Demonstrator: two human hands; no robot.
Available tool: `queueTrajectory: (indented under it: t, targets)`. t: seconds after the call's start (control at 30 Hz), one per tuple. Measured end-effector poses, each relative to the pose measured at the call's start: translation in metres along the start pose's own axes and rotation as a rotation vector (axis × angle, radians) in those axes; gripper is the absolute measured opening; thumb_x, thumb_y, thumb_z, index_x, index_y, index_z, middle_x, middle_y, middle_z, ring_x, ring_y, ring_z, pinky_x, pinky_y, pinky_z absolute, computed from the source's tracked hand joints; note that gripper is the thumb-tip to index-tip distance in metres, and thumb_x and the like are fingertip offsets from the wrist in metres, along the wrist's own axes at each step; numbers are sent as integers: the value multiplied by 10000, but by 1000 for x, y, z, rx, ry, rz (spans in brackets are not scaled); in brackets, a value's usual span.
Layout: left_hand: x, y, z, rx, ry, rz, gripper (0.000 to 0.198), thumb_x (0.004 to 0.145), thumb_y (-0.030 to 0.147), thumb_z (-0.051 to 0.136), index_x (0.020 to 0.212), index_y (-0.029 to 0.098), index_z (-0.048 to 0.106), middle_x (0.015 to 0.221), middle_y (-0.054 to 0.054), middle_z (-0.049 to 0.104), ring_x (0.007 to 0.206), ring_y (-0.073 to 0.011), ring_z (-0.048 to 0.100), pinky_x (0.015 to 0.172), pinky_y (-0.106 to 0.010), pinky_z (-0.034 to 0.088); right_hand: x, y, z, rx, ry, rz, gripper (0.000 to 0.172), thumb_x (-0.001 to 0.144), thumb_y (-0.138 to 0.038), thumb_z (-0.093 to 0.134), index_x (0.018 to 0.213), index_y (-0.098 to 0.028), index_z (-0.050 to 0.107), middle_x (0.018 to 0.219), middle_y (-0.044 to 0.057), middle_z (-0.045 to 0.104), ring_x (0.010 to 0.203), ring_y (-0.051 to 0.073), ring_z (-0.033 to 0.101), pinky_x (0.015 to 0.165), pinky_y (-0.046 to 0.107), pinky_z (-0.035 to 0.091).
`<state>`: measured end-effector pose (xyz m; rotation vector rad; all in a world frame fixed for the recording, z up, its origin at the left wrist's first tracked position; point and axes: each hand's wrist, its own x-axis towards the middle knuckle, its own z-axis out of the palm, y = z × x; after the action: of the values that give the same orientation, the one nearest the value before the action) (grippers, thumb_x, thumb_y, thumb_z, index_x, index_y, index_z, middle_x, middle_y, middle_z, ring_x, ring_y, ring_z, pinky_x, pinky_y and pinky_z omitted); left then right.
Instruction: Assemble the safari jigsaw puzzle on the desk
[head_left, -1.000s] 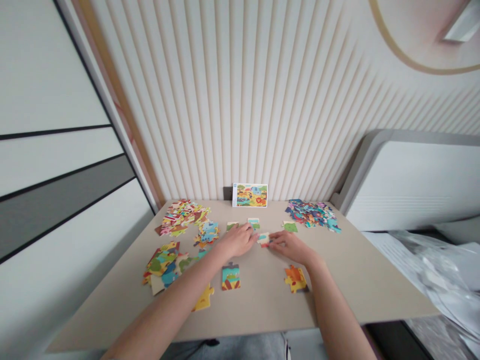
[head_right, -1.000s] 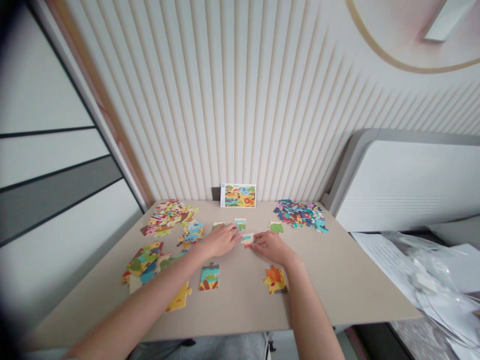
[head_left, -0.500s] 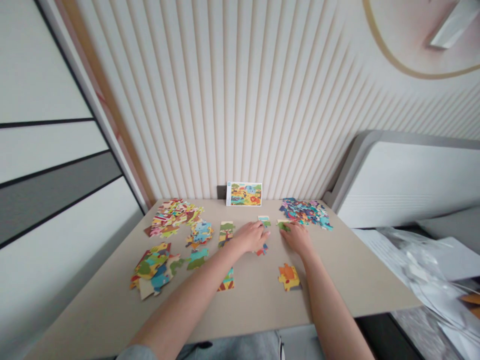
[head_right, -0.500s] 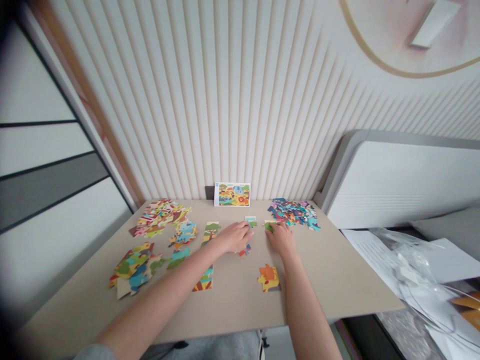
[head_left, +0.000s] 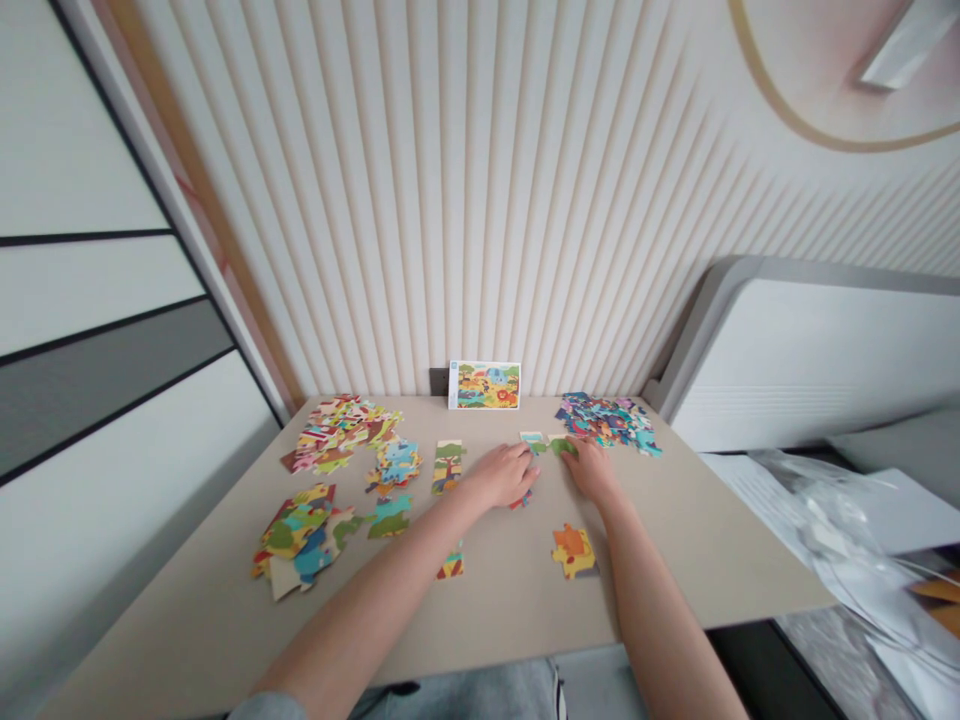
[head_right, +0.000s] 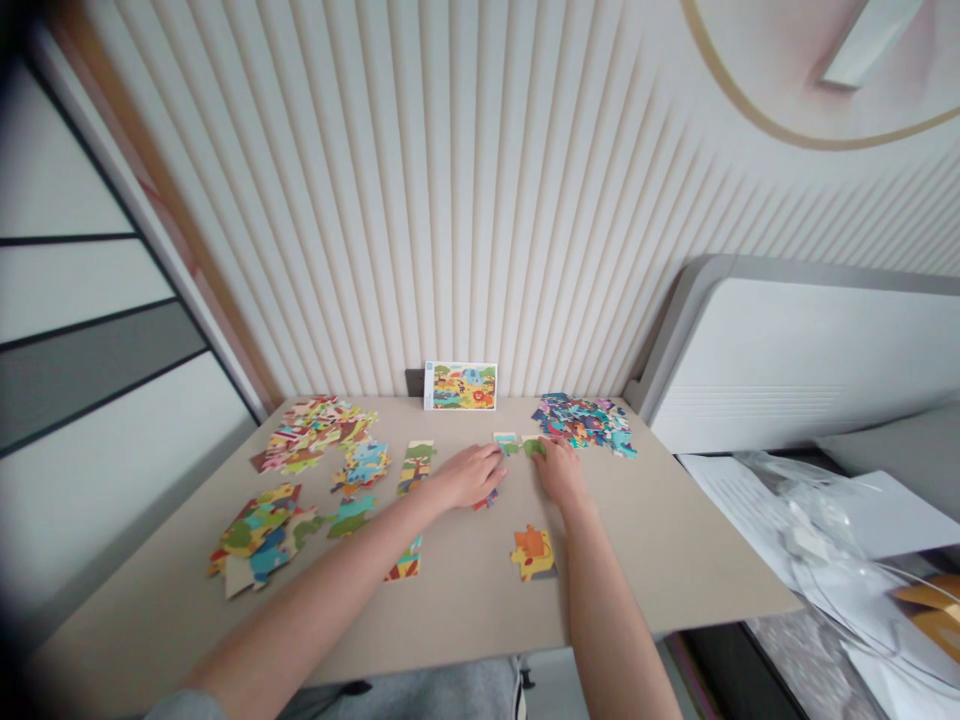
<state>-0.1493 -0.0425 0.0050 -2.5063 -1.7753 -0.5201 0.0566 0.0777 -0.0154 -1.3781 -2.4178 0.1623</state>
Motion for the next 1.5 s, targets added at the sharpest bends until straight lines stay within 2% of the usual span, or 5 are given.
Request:
queueTrajectory:
  t: [0.2, 0.67, 0.9, 1.13, 1.5]
  targets:
    - [-7, 7, 0, -11, 1, 45, 396, 1039, 414, 346, 1131, 196, 664, 1174, -111, 665, 1094, -264, 629, 1034, -420, 431, 2, 1, 4, 75, -12, -45, 523, 907, -470, 599, 1385, -258, 571, 1389, 112, 599, 1271, 304, 545, 1059, 424, 410]
    - [-9, 14, 14, -36, 94, -11, 358, 1029, 353, 378, 1236, 161, 598, 1301, -139, 580, 1212, -256, 576, 1081, -389, 448, 7, 10, 7, 92, 19, -59, 425, 941, -222, 473, 1344, -196, 605, 1366, 127, 625, 1263, 254, 565, 1090, 385, 394]
    - [-10, 13, 15, -31, 111, -3, 356, 1029, 312, 367, 1242, 148, 601, 1299, -147, 594, 1194, -268, 582, 1099, -422, 427, 4, -1, 10, 54, 51, 17, 517, 893, -469, 592, 1336, -205, 612, 1357, 151, 617, 1251, 318, 552, 1053, 438, 414]
    - [-9, 12, 17, -33, 124, 3, 370, 1023, 303, 372, 1272, 143, 592, 1316, -148, 601, 1224, -266, 573, 1119, -431, 403, 7, -10, 15, 89, 104, 139, 494, 843, -391, 610, 1298, -202, 646, 1301, 139, 653, 1201, 296, 592, 1025, 398, 429]
    - [-8, 9, 23, -44, 141, -2, 407, 1015, 306, 371, 1331, 141, 568, 1365, -151, 581, 1280, -268, 540, 1135, -439, 376, 5, -3, 15, 140, 78, 79, 423, 831, -398, 638, 1229, -277, 716, 1267, 98, 658, 1173, 295, 591, 999, 442, 452]
